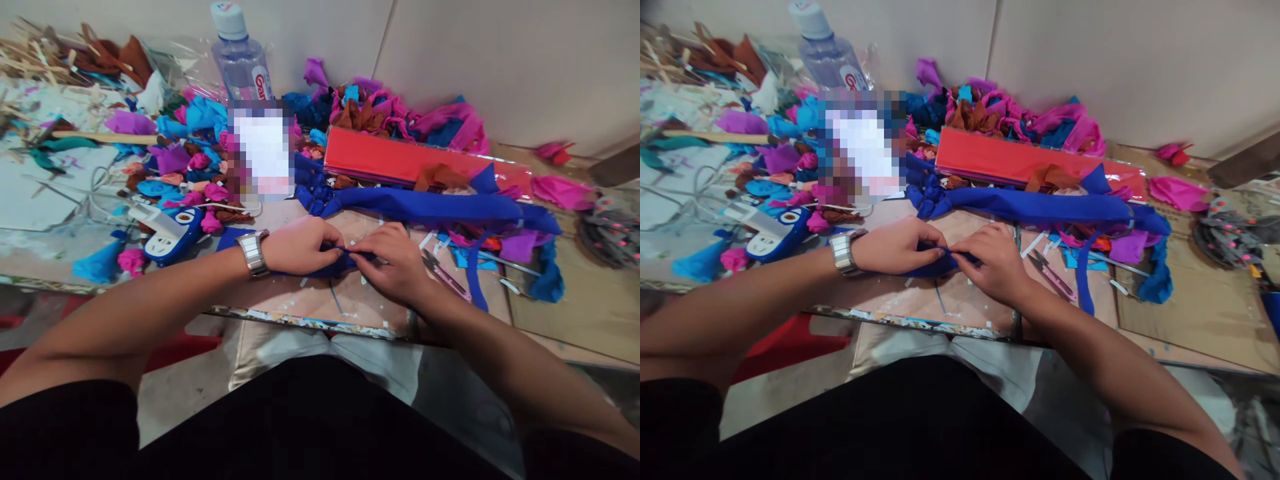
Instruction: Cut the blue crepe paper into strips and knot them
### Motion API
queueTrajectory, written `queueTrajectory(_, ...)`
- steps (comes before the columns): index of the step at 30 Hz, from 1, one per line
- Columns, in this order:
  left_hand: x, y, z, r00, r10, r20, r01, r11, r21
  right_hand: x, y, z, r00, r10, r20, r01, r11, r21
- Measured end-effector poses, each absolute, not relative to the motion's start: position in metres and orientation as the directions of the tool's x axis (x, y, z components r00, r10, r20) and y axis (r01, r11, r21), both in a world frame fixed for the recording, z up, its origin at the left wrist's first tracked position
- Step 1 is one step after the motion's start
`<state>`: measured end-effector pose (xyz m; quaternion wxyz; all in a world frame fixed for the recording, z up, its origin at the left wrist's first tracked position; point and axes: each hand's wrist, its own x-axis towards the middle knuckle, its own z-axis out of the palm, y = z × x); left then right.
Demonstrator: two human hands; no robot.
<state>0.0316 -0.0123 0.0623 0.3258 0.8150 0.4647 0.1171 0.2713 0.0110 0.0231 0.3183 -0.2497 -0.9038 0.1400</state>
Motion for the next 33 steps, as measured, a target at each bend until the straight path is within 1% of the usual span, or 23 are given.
queueTrajectory(5, 0.0285, -0.0116, 0.0639, 0.575, 0.803, -0.156, 0.652, -0.334, 0.681, 0.2717, 0.0097, 0.0222, -0.679, 0.512, 0.526, 0.31, 0.849, -0.428)
queueTrajectory(12, 0.0259, -0.0088, 0.0634, 0.635, 0.747, -0.197, 0.63, -0.352, 0.693, 0.2739, 0.0118, 0.018, -0.681, 0.519, 0.517, 0.324, 0.847, -0.422)
queueTrajectory(16, 0.0244, -0.0051, 0.061, 0.66, 0.715, -0.231, 0.566, -0.271, 0.779, 0.2746, 0.0113, 0.0189, -0.683, 0.506, 0.527, 0.328, 0.857, -0.398)
queueTrajectory(19, 0.0229, -0.0028, 0.0589, 0.659, 0.711, -0.245, 0.54, -0.22, 0.813, 0.274, 0.0101, 0.0213, -0.692, 0.495, 0.526, 0.321, 0.863, -0.389)
queueTrajectory(22, 0.0226, -0.0025, 0.0568, 0.644, 0.724, -0.246, 0.542, -0.206, 0.815, 0.2734, 0.0092, 0.0232, -0.697, 0.514, 0.5, 0.333, 0.85, -0.408)
queueTrajectory(25, 0.0245, -0.0044, 0.0567, 0.638, 0.736, -0.225, 0.555, -0.237, 0.797, 0.2733, 0.0091, 0.0236, -0.694, 0.528, 0.49, 0.345, 0.84, -0.418)
queueTrajectory(29, 0.0276, -0.0074, 0.0598, 0.647, 0.739, -0.185, 0.556, -0.293, 0.778, 0.2732, 0.0098, 0.0235, -0.702, 0.513, 0.495, 0.329, 0.849, -0.413)
queueTrajectory(33, 0.028, -0.0078, 0.0607, 0.647, 0.737, -0.193, 0.549, -0.276, 0.789, 0.2729, 0.0101, 0.0234, -0.702, 0.481, 0.526, 0.314, 0.871, -0.377)
